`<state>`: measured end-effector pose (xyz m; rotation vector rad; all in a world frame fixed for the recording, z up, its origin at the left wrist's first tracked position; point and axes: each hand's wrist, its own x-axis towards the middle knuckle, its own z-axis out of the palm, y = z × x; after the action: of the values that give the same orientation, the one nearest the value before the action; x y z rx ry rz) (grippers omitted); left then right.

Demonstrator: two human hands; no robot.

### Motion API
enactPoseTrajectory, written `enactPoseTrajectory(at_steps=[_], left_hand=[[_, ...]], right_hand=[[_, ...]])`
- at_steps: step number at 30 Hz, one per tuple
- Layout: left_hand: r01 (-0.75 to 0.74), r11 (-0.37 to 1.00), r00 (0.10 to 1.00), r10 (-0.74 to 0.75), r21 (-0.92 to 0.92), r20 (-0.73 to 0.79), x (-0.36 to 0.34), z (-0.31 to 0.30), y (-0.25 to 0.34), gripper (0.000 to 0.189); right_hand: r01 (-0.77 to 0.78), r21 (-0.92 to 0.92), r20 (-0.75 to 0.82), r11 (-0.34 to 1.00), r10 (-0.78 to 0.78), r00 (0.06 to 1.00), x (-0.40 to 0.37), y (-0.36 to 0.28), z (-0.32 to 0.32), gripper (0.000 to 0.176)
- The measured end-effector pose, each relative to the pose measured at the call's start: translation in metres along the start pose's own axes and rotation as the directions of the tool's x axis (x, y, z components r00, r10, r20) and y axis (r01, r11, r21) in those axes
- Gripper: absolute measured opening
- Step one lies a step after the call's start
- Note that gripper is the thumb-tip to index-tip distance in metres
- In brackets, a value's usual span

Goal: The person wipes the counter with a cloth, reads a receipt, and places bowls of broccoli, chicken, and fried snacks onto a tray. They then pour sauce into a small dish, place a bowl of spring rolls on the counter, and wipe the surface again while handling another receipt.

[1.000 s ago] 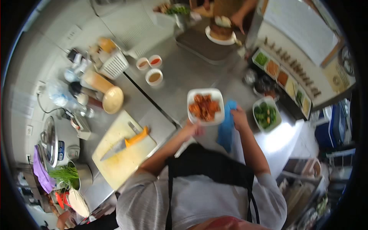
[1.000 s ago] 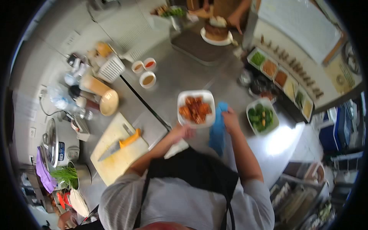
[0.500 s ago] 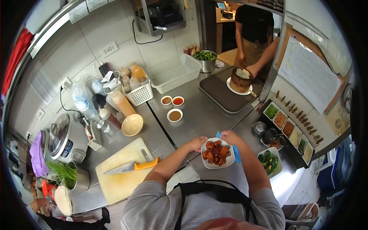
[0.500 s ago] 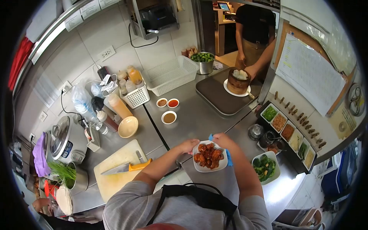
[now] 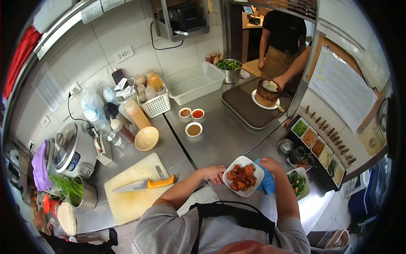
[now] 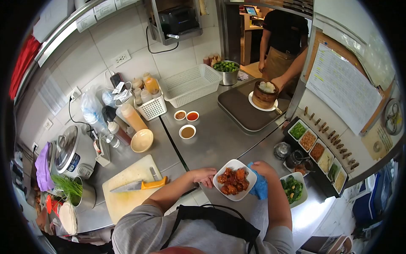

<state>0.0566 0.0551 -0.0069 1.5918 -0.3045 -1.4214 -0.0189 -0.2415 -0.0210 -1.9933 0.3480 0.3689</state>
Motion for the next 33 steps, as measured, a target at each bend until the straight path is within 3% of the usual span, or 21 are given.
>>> enactPoseTrajectory(at_steps=[1, 2, 4, 5, 7, 8, 11, 13, 15, 16, 17, 19, 22, 26, 28, 30, 33], left_hand=[[0.062, 0.997, 0.993, -0.067, 0.052, 0.093, 0.003, -0.009, 0.002, 0.04], [0.011, 0.997, 1.0, -0.012, 0.07, 0.019, 0.012, -0.01, 0.006, 0.046], [-0.124, 0.949, 0.991, 0.131, 0.291, -0.003, 0.028, -0.006, 0.028, 0.044], [-0.187, 0.899, 0.979, 0.204, 0.397, -0.002, 0.035, -0.002, 0.036, 0.044], [-0.157, 0.861, 0.985, 0.169, 0.484, 0.02, 0.047, 0.008, 0.037, 0.041], [-0.148, 0.838, 0.987, 0.156, 0.525, 0.028, 0.051, 0.011, 0.036, 0.04], [-0.111, 0.905, 0.993, 0.089, 0.411, 0.074, 0.045, 0.014, 0.035, 0.036], [-0.186, 0.902, 0.982, 0.179, 0.39, 0.053, 0.041, 0.02, 0.031, 0.034], [-0.267, 0.894, 0.962, 0.271, 0.359, 0.04, 0.038, 0.025, 0.026, 0.032], [-0.301, 0.922, 0.953, 0.301, 0.241, 0.039, 0.036, 0.03, 0.023, 0.031], [-0.308, 0.932, 0.948, 0.318, 0.194, -0.026, 0.035, 0.032, 0.024, 0.031], [-0.325, 0.94, 0.929, 0.337, 0.1, -0.153, 0.022, 0.045, 0.035, 0.03], [-0.413, 0.911, 0.856, 0.389, 0.001, -0.34, 0.031, 0.042, 0.037, 0.031], [-0.493, 0.869, 0.702, 0.432, 0.051, -0.566, 0.017, 0.041, 0.045, 0.025], [-0.498, 0.861, 0.645, 0.446, 0.101, -0.621, 0.014, 0.041, 0.044, 0.02], [-0.463, 0.88, 0.615, 0.402, 0.102, -0.678, 0.009, 0.044, 0.043, 0.02], [-0.404, 0.908, 0.631, 0.365, 0.112, -0.685, -0.006, 0.045, 0.044, 0.019]], right_hand=[[-0.014, -0.048, 0.025, 0.999, 0.016, 1.0, -0.006, -0.008, -0.004, 0.033], [0.006, -0.051, 0.044, 0.999, -0.004, 0.999, -0.008, -0.018, -0.004, 0.035], [0.047, -0.059, 0.082, 0.997, -0.042, 0.996, -0.01, -0.042, 0.004, 0.04], [0.045, -0.11, 0.046, 0.993, -0.041, 0.998, -0.007, -0.044, 0.012, 0.041], [0.038, -0.216, -0.029, 0.976, -0.045, 0.999, 0.007, -0.04, 0.025, 0.044], [0.006, -0.15, 0.013, 0.989, -0.004, 1.0, 0.011, -0.037, 0.024, 0.045], [-0.097, 0.096, 0.136, 0.991, 0.083, 0.987, 0.011, -0.027, 0.025, 0.049], [-0.165, 0.318, 0.197, 0.934, 0.105, 0.975, 0.003, -0.022, 0.023, 0.054], [-0.179, 0.628, 0.193, 0.757, 0.071, 0.979, 0.033, 0.034, 0.026, 0.06], [-0.184, 0.759, 0.191, 0.624, 0.056, 0.98, 0.034, 0.031, 0.029, 0.062], [-0.24, 0.858, 0.328, 0.453, -0.126, 0.936, 0.029, 0.033, 0.028, 0.063], [-0.447, 0.889, 0.428, 0.098, -0.523, 0.737, -0.028, -0.028, 0.043, 0.065], [-0.152, 0.979, 0.065, -0.136, -0.497, 0.865, -0.028, -0.042, 0.077, 0.066], [0.183, 0.941, -0.286, -0.286, -0.377, 0.881, -0.051, -0.068, 0.105, 0.07], [0.139, 0.922, -0.205, -0.362, -0.149, 0.967, -0.06, -0.063, 0.105, 0.073], [0.089, 0.905, -0.073, -0.416, 0.053, 0.996, -0.07, -0.063, 0.094, 0.076], [0.26, 0.921, -0.32, -0.289, -0.184, 0.929, -0.078, -0.064, 0.089, 0.081]])
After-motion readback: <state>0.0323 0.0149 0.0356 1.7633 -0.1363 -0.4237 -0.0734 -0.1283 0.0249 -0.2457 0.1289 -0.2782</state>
